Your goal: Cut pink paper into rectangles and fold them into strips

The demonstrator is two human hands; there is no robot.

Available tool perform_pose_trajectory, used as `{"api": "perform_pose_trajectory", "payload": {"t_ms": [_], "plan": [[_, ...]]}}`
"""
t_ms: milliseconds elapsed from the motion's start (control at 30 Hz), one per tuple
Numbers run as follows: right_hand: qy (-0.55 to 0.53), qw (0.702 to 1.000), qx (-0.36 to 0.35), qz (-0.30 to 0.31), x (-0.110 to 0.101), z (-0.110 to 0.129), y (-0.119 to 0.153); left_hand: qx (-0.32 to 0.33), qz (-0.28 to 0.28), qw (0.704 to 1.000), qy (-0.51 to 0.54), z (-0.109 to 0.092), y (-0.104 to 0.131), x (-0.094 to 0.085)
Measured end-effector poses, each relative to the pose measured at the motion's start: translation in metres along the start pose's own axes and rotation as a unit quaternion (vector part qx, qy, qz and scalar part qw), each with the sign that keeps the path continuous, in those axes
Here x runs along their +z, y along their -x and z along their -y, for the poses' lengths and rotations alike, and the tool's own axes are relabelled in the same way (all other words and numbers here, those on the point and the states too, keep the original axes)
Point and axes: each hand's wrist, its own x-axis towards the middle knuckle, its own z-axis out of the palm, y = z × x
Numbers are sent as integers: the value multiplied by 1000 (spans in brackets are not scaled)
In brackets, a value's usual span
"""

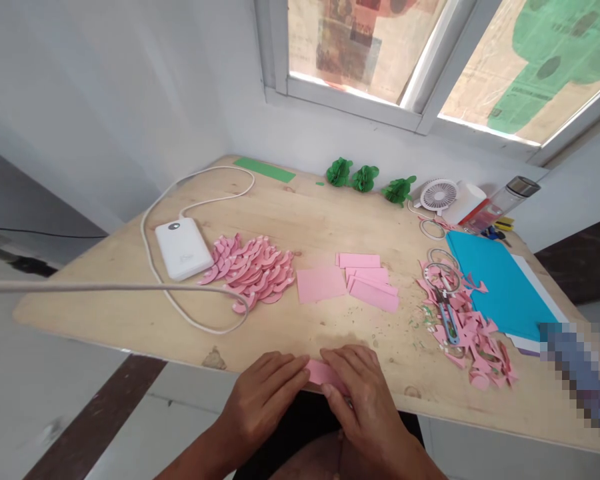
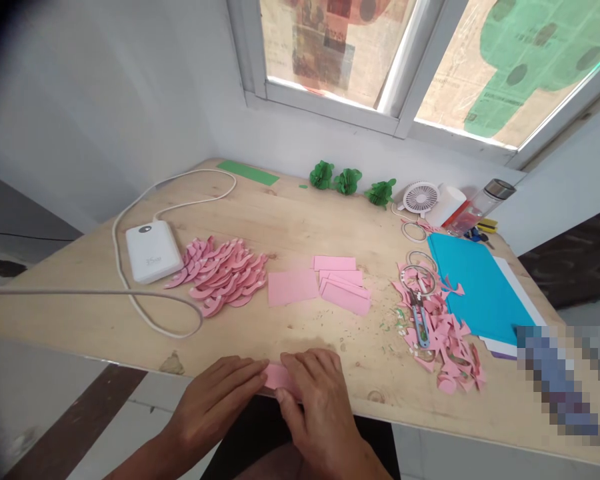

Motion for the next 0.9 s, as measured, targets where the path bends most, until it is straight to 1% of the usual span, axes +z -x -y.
{"api": "perform_pose_trajectory", "payload": {"t_ms": [100,267,367,400,467,533,567,633,700,800,900], "plan": [[-19,1000,16,19,-5,-4,-2,29,2,1000,12,6,-2,5],[-58,998,30,24,-8,-11,-3,53,20,998,24,12,-14,9],[-42,999,26,17,-13,-20,-6,32,12,999,17,14,-25,8],[-22,1000,19,5,-15,-25,-9,16,4,1000,3,15,-29,8],[39,998,-1,-41,-21,-37,-17,-28,4,999,-46,20,-38,11],[120,988,-10,-99,-26,-50,-27,-65,38,991,-108,27,-47,17],[158,981,-9,-116,-28,-56,-31,-84,72,984,-139,30,-51,22],[208,969,-14,-132,-30,-65,-39,-115,129,969,-179,36,-56,30],[220,966,-18,-134,-27,-70,-41,-127,164,958,-200,37,-56,36],[213,968,-19,-130,-20,-71,-35,-122,176,956,-199,31,-46,37],[201,972,-15,-125,-14,-69,-27,-125,170,960,-181,20,-30,28]]}}
